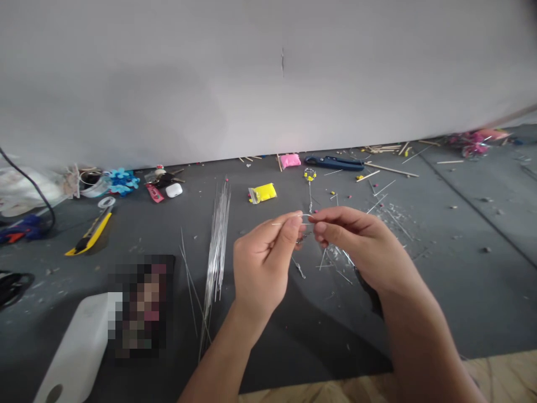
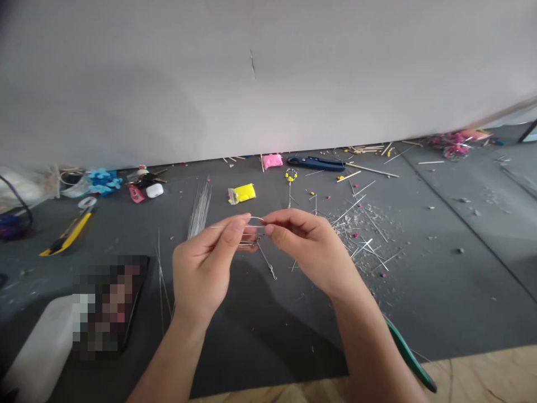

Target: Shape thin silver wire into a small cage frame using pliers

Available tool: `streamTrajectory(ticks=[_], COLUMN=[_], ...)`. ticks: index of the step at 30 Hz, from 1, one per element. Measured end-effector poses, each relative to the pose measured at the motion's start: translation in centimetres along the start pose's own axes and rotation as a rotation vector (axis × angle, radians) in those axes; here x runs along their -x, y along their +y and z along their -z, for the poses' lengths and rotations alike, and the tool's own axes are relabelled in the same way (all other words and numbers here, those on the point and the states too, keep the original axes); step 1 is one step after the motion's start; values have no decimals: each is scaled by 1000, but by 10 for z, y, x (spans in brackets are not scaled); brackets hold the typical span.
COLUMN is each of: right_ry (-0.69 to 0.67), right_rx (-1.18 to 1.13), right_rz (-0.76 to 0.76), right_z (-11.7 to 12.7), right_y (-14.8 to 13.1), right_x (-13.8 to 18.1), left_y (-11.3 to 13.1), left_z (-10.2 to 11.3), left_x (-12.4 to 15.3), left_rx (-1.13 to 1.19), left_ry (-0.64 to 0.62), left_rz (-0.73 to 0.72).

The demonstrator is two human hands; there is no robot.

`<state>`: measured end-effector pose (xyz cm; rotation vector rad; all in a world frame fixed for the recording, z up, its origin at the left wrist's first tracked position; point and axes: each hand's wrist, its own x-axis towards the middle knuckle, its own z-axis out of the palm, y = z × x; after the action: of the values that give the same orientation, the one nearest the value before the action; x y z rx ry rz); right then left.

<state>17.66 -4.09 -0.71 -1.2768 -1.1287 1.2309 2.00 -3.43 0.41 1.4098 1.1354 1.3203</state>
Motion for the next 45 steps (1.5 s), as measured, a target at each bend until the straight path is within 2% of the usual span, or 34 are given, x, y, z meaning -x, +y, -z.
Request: streamTrajectory(ticks=[5,8,13,18,21,25,30,33,39,45], right_ry=[-17,-24,-66,-102,-123,-101,16,43,95,91], right_rx=[78,152,197,92,28,-39,-158,-188,-267,-280], right_rz=[-33,-35,-40,13,41,45,-17,-39,-63,-57], right_z=[-2,-1,1,0,-1,-4,-11,-15,-22,-22], right_y=[-1,-1,-2,-2,-2,0,3,5,7,6], right_x=[0,-1,-2,0,1,-2,-5,-5,-4,-2], left_y=[-3,-3,-3,-4,-5,-5,-7,-9,-8,-9], left_z=[0,1,2,7,9,8,4,3,2,1], left_x=[1,0,-3,-9,-12,-11,-5,-5,-7,-7], left_rx=[-179,-206,-20,295,396,350,63,-53,19,121], left_ry=[-45,-48,-84,-168,-200,-161,-79,-51,-38,-37], left_rz=[-138,-130,54,268,344,257,18,-80,-45,23])
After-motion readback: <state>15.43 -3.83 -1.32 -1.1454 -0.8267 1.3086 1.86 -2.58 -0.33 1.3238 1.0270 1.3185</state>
